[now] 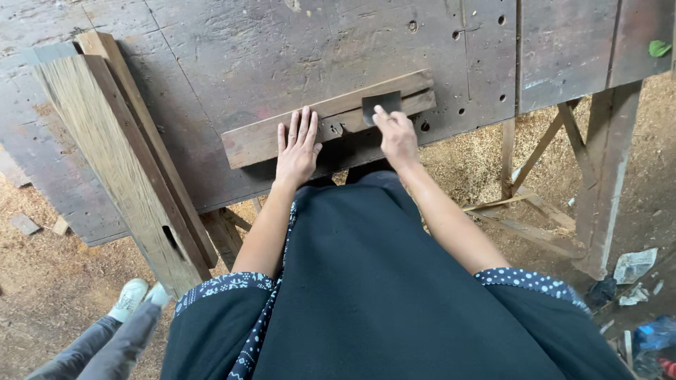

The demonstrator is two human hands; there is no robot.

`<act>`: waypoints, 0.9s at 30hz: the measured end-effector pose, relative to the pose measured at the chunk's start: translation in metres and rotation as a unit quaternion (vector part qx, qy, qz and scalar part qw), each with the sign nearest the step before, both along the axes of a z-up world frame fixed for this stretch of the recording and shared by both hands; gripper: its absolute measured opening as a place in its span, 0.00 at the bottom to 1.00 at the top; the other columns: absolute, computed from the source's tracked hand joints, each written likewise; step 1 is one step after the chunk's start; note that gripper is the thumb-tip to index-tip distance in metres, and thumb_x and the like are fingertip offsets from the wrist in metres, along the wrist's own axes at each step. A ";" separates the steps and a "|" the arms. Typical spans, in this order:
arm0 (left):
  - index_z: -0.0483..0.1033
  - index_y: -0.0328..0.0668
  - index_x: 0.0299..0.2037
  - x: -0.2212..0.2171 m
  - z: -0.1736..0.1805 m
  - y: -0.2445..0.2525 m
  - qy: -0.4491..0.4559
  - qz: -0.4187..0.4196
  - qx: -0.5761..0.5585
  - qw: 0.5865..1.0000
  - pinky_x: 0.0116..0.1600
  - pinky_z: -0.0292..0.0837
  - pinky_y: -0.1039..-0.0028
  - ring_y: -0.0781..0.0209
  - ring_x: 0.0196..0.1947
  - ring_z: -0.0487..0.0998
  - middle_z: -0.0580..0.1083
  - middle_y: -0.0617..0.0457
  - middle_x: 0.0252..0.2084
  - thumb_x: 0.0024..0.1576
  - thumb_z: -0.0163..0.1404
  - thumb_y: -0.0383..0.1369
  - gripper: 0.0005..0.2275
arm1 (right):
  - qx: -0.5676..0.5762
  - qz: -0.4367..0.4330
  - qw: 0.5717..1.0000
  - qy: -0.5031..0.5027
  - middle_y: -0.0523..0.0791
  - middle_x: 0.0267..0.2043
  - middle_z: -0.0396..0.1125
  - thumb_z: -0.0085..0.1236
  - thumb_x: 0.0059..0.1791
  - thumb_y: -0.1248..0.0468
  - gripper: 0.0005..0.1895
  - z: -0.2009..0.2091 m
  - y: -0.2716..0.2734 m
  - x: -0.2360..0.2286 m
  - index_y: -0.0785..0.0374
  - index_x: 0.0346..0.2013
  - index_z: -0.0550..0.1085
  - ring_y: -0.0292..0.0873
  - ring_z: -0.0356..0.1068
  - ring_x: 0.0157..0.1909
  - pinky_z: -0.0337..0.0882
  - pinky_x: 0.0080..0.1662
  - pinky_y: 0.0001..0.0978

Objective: The person sands a piece of wood and a large wooden block by hand using a small piece of sandpaper on a workbench.

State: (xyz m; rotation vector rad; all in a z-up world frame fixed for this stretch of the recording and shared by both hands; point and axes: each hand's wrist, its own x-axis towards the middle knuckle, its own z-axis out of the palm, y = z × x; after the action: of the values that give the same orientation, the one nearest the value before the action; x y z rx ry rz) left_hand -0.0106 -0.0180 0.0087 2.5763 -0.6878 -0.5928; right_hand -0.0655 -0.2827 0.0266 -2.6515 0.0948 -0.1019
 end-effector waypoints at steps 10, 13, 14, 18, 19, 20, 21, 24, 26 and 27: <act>0.42 0.51 0.78 0.000 -0.002 -0.001 -0.002 0.005 0.004 1.000 0.78 0.29 0.50 0.54 0.80 0.36 0.41 0.55 0.81 0.66 0.44 0.41 0.32 | 0.023 0.014 0.999 -0.024 0.53 0.39 0.73 0.53 0.53 0.72 0.13 0.001 0.003 -0.010 0.67 0.51 0.78 0.51 0.69 0.42 0.69 0.44 0.43; 0.42 0.51 0.78 -0.001 -0.004 -0.001 0.002 0.003 0.013 1.000 0.78 0.29 0.50 0.54 0.80 0.36 0.41 0.55 0.81 0.65 0.44 0.41 0.33 | -0.014 0.035 0.999 -0.036 0.52 0.42 0.73 0.51 0.54 0.73 0.13 -0.010 0.011 -0.013 0.69 0.52 0.77 0.49 0.70 0.45 0.70 0.48 0.42; 0.42 0.50 0.78 -0.002 -0.005 -0.001 -0.001 0.002 0.013 1.000 0.78 0.29 0.50 0.54 0.80 0.37 0.41 0.55 0.81 0.65 0.44 0.41 0.33 | -0.007 0.057 0.998 -0.008 0.51 0.39 0.73 0.50 0.55 0.74 0.13 -0.014 0.025 -0.015 0.69 0.52 0.77 0.50 0.71 0.46 0.71 0.48 0.42; 0.43 0.50 0.78 -0.003 -0.006 0.000 -0.016 0.004 0.001 1.000 0.78 0.29 0.50 0.53 0.80 0.37 0.42 0.54 0.81 0.65 0.44 0.41 0.33 | -0.012 0.093 0.992 -0.084 0.53 0.51 0.76 0.49 0.51 0.72 0.13 -0.009 0.018 -0.016 0.65 0.48 0.76 0.49 0.70 0.46 0.70 0.48 0.40; 0.43 0.50 0.78 -0.001 -0.006 -0.001 -0.020 0.004 -0.006 1.000 0.78 0.29 0.49 0.52 0.80 0.38 0.42 0.54 0.81 0.65 0.45 0.41 0.33 | -0.006 0.041 0.998 -0.057 0.53 0.48 0.75 0.50 0.52 0.72 0.12 -0.007 0.008 -0.012 0.65 0.48 0.77 0.49 0.70 0.45 0.70 0.47 0.40; 0.43 0.50 0.78 -0.004 -0.006 0.000 -0.015 0.004 -0.004 1.000 0.78 0.29 0.50 0.53 0.80 0.38 0.42 0.54 0.81 0.65 0.45 0.41 0.33 | 0.001 -0.010 1.000 -0.025 0.53 0.44 0.74 0.51 0.53 0.71 0.11 -0.003 -0.005 -0.012 0.65 0.48 0.78 0.49 0.70 0.44 0.71 0.46 0.39; 0.43 0.50 0.79 -0.006 -0.006 0.001 -0.010 0.003 -0.002 1.000 0.78 0.30 0.50 0.53 0.80 0.38 0.42 0.54 0.81 0.65 0.45 0.40 0.33 | 0.007 -0.061 0.998 0.007 0.53 0.41 0.74 0.52 0.55 0.71 0.10 -0.001 -0.010 -0.013 0.65 0.48 0.78 0.48 0.70 0.43 0.71 0.45 0.39; 0.43 0.51 0.79 -0.002 -0.004 0.000 -0.017 0.007 0.006 1.000 0.79 0.30 0.50 0.54 0.81 0.38 0.42 0.55 0.81 0.65 0.44 0.40 0.33 | 0.004 -0.048 0.999 0.005 0.54 0.39 0.72 0.50 0.57 0.71 0.15 -0.004 0.017 -0.013 0.72 0.58 0.75 0.50 0.69 0.41 0.70 0.43 0.41; 0.42 0.51 0.78 -0.001 -0.004 -0.001 -0.018 0.003 0.012 1.000 0.78 0.29 0.50 0.54 0.80 0.37 0.42 0.55 0.81 0.65 0.44 0.41 0.33 | -0.007 0.066 0.997 -0.041 0.54 0.50 0.73 0.49 0.53 0.74 0.15 -0.008 0.043 -0.020 0.70 0.54 0.74 0.49 0.70 0.47 0.71 0.47 0.40; 0.42 0.51 0.78 0.000 -0.004 -0.002 -0.016 0.001 0.016 1.000 0.78 0.29 0.50 0.54 0.80 0.37 0.41 0.55 0.81 0.65 0.44 0.41 0.33 | -0.013 0.123 0.990 -0.064 0.54 0.56 0.74 0.49 0.50 0.75 0.16 -0.010 0.049 -0.019 0.69 0.52 0.74 0.49 0.71 0.50 0.72 0.50 0.39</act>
State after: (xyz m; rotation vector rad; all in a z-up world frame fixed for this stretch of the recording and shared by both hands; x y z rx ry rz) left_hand -0.0102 -0.0203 0.0045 2.6209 -0.6913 -0.5662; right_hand -0.0848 -0.2341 0.0165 -2.6508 -0.2773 -0.1927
